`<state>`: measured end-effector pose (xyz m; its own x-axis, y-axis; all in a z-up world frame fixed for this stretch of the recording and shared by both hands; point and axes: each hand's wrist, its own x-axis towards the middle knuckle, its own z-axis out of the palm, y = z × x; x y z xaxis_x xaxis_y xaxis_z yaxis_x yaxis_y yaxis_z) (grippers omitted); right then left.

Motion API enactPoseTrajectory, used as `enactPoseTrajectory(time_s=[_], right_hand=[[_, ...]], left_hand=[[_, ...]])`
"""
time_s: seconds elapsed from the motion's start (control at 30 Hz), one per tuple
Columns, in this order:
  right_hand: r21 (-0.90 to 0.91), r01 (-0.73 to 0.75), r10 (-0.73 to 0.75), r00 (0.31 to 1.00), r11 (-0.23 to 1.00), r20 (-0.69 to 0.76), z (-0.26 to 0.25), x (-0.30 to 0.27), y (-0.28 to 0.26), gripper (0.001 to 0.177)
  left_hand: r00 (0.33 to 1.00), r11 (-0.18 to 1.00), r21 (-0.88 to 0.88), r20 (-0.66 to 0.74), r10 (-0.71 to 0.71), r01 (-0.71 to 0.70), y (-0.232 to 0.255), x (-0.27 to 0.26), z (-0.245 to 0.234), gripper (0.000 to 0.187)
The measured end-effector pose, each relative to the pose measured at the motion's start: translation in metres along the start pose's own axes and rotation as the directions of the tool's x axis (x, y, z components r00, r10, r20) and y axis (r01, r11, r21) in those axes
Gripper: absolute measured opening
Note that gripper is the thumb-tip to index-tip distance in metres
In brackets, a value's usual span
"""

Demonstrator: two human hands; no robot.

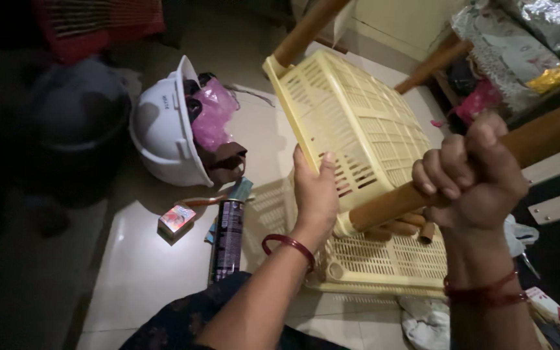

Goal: The person assembles a yellow plastic basket by inserting wooden dowels into the basket's corner holes. They repeatedly insert and remove the dowels, adjusting the basket's orientation to fit each piece.

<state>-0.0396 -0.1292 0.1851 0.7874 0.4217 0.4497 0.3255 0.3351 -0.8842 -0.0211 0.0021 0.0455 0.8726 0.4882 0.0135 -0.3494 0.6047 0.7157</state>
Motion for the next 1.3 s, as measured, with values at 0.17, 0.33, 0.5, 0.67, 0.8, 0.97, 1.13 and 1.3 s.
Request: enactPoseTrajectory(time_s=[0.17, 0.33, 0.5, 0.67, 0.8, 0.97, 1.13, 1.3], right_hand=[[-0.059, 0.046, -0.055, 0.986, 0.997, -0.16, -0.003, -0.003, 0.009, 0.04], [-0.262, 0.119, -0.232, 0.858, 0.958, -0.458, 0.021, -0.015, 0.017, 0.025], [-0.269, 0.104, -0.157, 0.97, 0.957, -0.187, 0.033, -0.017, -0.003, 0.028], [-0.649, -0.181, 0.075, 0.979, 0.739, -0.188, 0.027, -0.055, 0.007, 0.09], [-0.653, -0.202, 0.101, 0.977, 0.73, -0.19, 0.017, -0.072, 0.034, 0.1], [-0.685, -0.16, -0.005, 0.973, 0.711, -0.232, 0.019, -0.07, 0.053, 0.088], [-0.734, -0.05, -0.134, 0.973, 0.678, -0.19, 0.025, -0.083, 0.072, 0.077], [-0.695, 0.027, -0.28, 0.926, 0.718, -0.253, 0.04, -0.081, 0.089, 0.081]], left_hand=[[0.988, 0.979, -0.132, -0.002, -0.157, 0.156, 0.001, -0.004, 0.006, 0.048], [0.978, 0.973, -0.103, -0.006, -0.207, 0.205, -0.002, -0.004, 0.008, 0.05], [0.998, 0.997, 0.068, -0.046, -0.039, 0.042, 0.005, -0.007, 0.008, 0.048], [0.993, 0.988, 0.139, -0.098, -0.059, 0.072, 0.015, -0.007, 0.01, 0.051], [0.984, 0.985, 0.113, -0.136, -0.111, 0.127, 0.015, -0.011, 0.011, 0.049], [0.969, 0.978, 0.022, -0.14, -0.205, 0.21, 0.022, -0.011, 0.01, 0.05], [0.965, 0.969, 0.139, -0.196, -0.176, 0.205, 0.018, -0.01, 0.011, 0.053], [0.971, 0.979, 0.158, -0.22, -0.094, 0.13, 0.008, -0.011, 0.012, 0.056]])
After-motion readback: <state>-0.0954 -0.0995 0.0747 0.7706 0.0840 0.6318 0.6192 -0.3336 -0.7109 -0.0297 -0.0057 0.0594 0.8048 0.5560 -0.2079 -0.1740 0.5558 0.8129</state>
